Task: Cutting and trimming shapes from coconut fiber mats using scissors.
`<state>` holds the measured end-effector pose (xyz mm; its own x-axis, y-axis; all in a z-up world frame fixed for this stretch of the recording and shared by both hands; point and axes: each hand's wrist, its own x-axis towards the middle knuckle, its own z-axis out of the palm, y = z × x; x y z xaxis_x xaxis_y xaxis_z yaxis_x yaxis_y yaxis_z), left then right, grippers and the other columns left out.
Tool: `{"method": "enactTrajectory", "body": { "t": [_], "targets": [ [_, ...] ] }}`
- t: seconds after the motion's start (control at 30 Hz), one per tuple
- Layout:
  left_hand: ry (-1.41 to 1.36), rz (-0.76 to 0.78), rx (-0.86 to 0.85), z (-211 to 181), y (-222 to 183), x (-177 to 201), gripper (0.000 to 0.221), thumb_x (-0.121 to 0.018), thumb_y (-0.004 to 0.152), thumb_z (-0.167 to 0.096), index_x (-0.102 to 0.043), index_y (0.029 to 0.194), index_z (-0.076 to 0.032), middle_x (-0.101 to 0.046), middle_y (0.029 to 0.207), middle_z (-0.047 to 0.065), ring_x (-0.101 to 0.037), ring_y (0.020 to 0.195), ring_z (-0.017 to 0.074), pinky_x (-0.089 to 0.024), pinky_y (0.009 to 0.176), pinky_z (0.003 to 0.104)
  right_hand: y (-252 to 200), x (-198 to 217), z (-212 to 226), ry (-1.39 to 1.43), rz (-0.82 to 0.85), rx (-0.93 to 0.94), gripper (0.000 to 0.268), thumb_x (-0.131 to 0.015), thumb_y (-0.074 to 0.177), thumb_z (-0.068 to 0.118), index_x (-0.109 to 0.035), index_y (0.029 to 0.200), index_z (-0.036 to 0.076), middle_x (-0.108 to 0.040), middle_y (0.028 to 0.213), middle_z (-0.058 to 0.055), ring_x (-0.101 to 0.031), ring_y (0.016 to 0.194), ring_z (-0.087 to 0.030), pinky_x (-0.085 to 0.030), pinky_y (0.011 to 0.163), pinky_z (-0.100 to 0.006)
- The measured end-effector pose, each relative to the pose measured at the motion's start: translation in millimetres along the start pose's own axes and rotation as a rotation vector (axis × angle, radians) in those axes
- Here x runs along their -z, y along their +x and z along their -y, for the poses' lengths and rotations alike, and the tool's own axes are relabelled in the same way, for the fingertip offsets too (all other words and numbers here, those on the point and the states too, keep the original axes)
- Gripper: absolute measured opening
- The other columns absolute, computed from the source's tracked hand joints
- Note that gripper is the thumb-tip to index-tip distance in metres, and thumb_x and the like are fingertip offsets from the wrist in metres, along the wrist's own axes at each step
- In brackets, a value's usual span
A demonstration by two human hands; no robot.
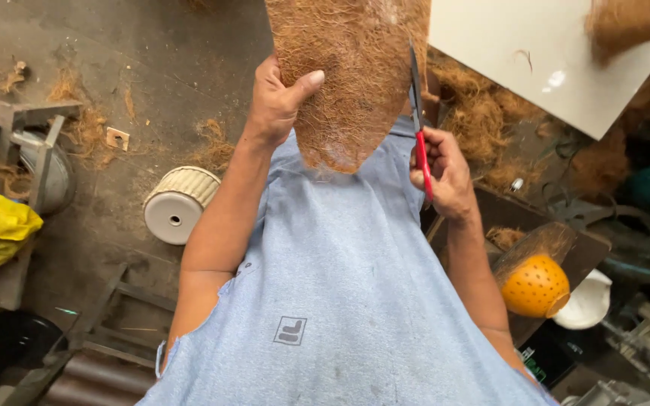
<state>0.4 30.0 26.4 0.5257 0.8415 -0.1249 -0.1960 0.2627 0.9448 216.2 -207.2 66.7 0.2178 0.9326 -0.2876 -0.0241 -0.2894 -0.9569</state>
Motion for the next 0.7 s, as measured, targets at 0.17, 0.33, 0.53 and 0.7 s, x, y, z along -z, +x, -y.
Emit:
{"method": "enactTrajectory", "body": {
  "t": [0.17, 0.33, 0.53, 0.7],
  "targets": [
    [-0.046, 0.092, -0.082, -14.1, 6.6, 2.6, 0.028, -0.075, 0.098, -0.009, -0.063, 0.123, -0.008, -0.067, 0.124, 0.005, -0.064, 0.116, 0.0199, -0.054, 0.105, 0.035, 1.6, -14.2, 0.6, 0.029, -0.033, -0.012, 0.064, -0.068, 0.086, 0.015, -0.042, 0.142, -0.001, -0.057, 0.104, -0.011, -0.058, 0.095, -0.018, -0.053, 0.082, -0.029],
    [-0.114, 0.119, -0.064, -9.5, 8.0, 2.3, 0.033, -0.074, 0.099, -0.007, -0.060, 0.129, -0.006, -0.066, 0.132, 0.010, -0.063, 0.124, 0.0249, -0.054, 0.112, 0.038, 2.8, -15.6, 0.8, 0.025, -0.032, -0.004, 0.066, -0.070, 0.087, 0.025, -0.042, 0.141, -0.002, -0.057, 0.099, -0.010, -0.057, 0.089, -0.016, -0.052, 0.073, -0.026],
    [-0.315, 0.020, 0.161, 11.2, 4.5, 10.0, 0.041, -0.077, 0.090, 0.000, -0.059, 0.127, -0.003, -0.072, 0.122, 0.014, -0.073, 0.110, 0.0263, -0.065, 0.097, 0.041, -6.1, -19.7, 11.7, 0.021, -0.050, -0.097, 0.063, -0.069, 0.083, 0.017, -0.046, 0.138, 0.000, -0.058, 0.100, -0.008, -0.058, 0.091, -0.015, -0.053, 0.077, -0.027],
    [-0.302, 0.041, 0.149, 23.5, -1.3, 12.8, 0.085, -0.078, 0.092, 0.002, -0.028, 0.159, -0.011, -0.053, 0.152, 0.010, -0.055, 0.140, 0.0254, -0.049, 0.121, 0.041, -16.2, -20.1, 2.9, 0.055, -0.027, -0.142, 0.066, -0.072, 0.084, 0.027, -0.045, 0.138, -0.001, -0.058, 0.102, -0.008, -0.058, 0.090, -0.015, -0.054, 0.074, -0.025]
  ]
}}
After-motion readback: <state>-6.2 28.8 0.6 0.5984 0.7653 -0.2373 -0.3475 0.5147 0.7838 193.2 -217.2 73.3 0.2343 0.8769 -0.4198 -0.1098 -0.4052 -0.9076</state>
